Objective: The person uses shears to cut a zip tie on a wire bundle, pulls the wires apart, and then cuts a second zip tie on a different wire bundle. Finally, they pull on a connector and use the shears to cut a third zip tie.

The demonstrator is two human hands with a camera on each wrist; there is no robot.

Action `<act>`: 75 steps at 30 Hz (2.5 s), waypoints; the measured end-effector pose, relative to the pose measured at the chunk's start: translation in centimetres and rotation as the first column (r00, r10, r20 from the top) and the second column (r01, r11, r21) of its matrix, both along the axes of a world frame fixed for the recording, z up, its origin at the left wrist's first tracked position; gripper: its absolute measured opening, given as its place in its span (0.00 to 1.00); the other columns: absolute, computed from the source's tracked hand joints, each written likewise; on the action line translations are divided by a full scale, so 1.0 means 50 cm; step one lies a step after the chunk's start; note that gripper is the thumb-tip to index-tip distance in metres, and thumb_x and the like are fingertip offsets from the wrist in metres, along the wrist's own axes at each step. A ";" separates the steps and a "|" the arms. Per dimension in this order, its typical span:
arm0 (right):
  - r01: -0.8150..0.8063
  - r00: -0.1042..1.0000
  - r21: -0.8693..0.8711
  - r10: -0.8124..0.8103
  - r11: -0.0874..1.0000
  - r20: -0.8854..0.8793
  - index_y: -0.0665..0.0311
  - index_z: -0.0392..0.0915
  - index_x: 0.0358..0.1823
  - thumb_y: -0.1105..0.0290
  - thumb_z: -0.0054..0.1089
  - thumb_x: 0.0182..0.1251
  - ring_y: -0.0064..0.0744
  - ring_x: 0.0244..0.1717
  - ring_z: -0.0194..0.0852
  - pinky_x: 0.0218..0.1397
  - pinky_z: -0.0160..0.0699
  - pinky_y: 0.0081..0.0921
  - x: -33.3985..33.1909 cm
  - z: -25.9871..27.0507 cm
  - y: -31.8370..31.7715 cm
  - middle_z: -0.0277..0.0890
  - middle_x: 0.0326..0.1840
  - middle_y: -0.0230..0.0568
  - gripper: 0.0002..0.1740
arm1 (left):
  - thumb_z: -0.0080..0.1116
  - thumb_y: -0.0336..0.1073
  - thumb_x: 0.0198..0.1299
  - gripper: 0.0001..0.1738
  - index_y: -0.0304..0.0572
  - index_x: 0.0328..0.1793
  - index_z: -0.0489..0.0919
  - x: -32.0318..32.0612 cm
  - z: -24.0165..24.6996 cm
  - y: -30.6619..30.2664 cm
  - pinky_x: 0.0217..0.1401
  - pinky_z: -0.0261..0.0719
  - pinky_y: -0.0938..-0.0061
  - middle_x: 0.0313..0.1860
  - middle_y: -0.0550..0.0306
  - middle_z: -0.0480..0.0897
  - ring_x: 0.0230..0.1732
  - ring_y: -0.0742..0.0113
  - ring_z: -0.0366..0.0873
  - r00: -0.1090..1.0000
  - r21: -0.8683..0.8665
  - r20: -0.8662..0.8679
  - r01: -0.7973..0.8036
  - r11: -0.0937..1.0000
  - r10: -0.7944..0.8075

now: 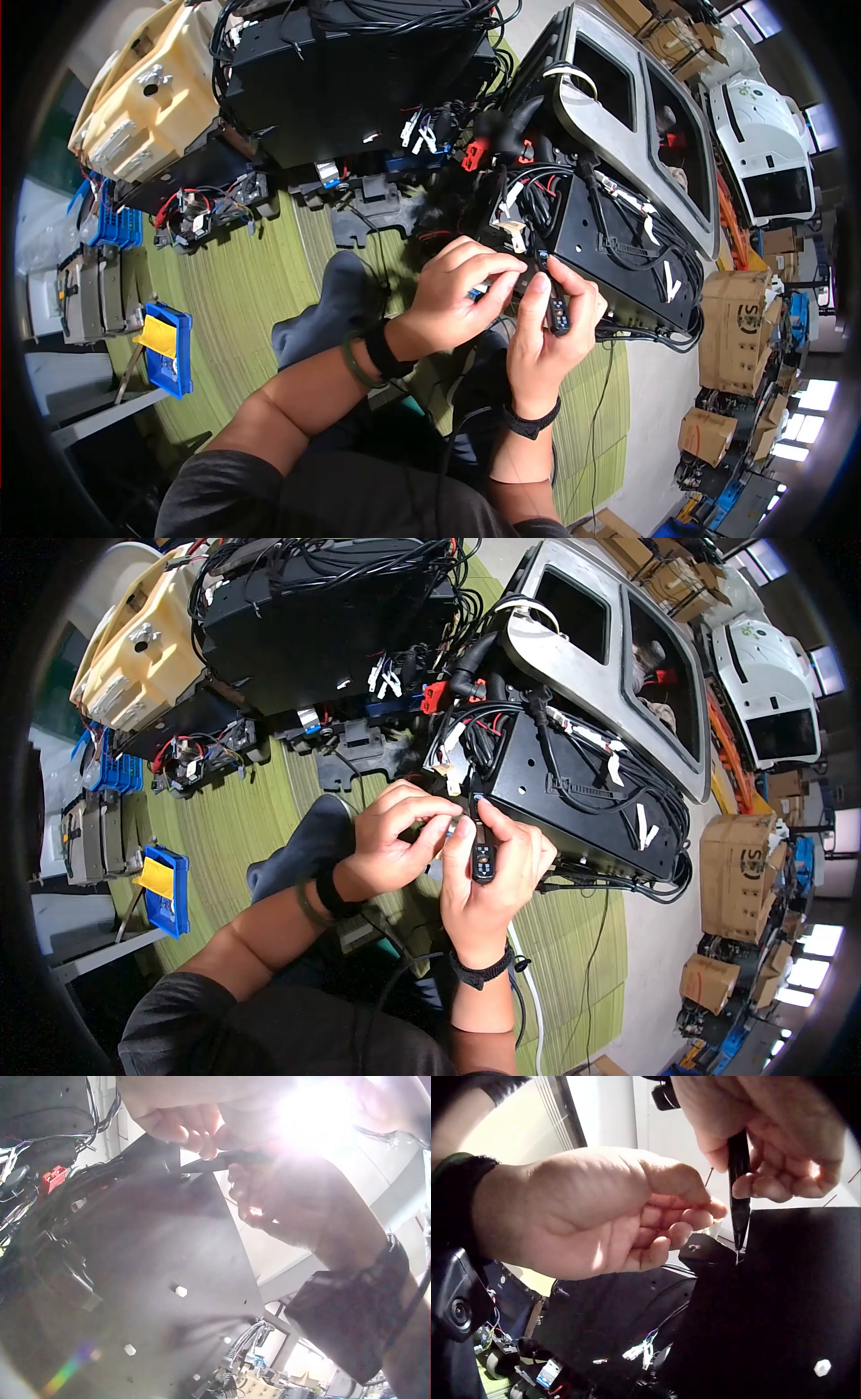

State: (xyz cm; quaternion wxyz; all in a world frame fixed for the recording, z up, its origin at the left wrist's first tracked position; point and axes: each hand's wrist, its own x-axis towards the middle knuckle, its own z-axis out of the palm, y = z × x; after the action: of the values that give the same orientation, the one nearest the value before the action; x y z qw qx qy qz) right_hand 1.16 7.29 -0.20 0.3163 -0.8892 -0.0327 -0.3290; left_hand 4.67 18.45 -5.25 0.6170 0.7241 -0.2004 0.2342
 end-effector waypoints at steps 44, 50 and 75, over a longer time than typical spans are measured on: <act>-0.057 0.998 0.124 0.056 0.991 0.014 0.68 0.81 0.41 0.60 0.61 0.70 0.48 0.37 0.79 0.44 0.76 0.37 0.039 -0.033 -0.026 0.81 0.36 0.51 0.15 | 0.64 0.28 0.58 0.05 0.40 0.41 0.84 -0.296 0.011 0.135 0.41 0.79 0.67 0.35 0.53 0.83 0.37 0.57 0.80 0.983 0.202 0.022 -0.185 0.962 0.184; -0.071 0.994 0.145 0.058 0.987 0.094 0.66 0.80 0.39 0.61 0.61 0.70 0.49 0.38 0.77 0.44 0.74 0.40 0.040 -0.047 -0.020 0.79 0.35 0.50 0.14 | 0.64 0.28 0.58 0.06 0.39 0.42 0.84 -0.308 0.023 0.163 0.41 0.78 0.69 0.35 0.53 0.83 0.36 0.58 0.79 0.985 0.242 0.011 -0.169 0.956 0.171; -0.008 0.989 0.113 -0.009 0.994 0.147 0.64 0.79 0.43 0.60 0.60 0.70 0.47 0.39 0.74 0.46 0.70 0.41 0.015 -0.057 0.004 0.78 0.35 0.46 0.13 | 0.63 0.26 0.58 0.05 0.38 0.41 0.84 -0.337 -0.029 0.069 0.39 0.79 0.71 0.33 0.55 0.83 0.34 0.63 0.79 0.993 0.196 -0.030 -0.108 0.975 0.116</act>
State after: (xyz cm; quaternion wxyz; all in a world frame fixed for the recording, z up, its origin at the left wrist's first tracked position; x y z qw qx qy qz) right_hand 1.89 7.47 -3.04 0.3630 -0.8429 -0.0370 -0.3954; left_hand -12.16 21.91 -6.68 0.5333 0.7956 -0.1686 0.2329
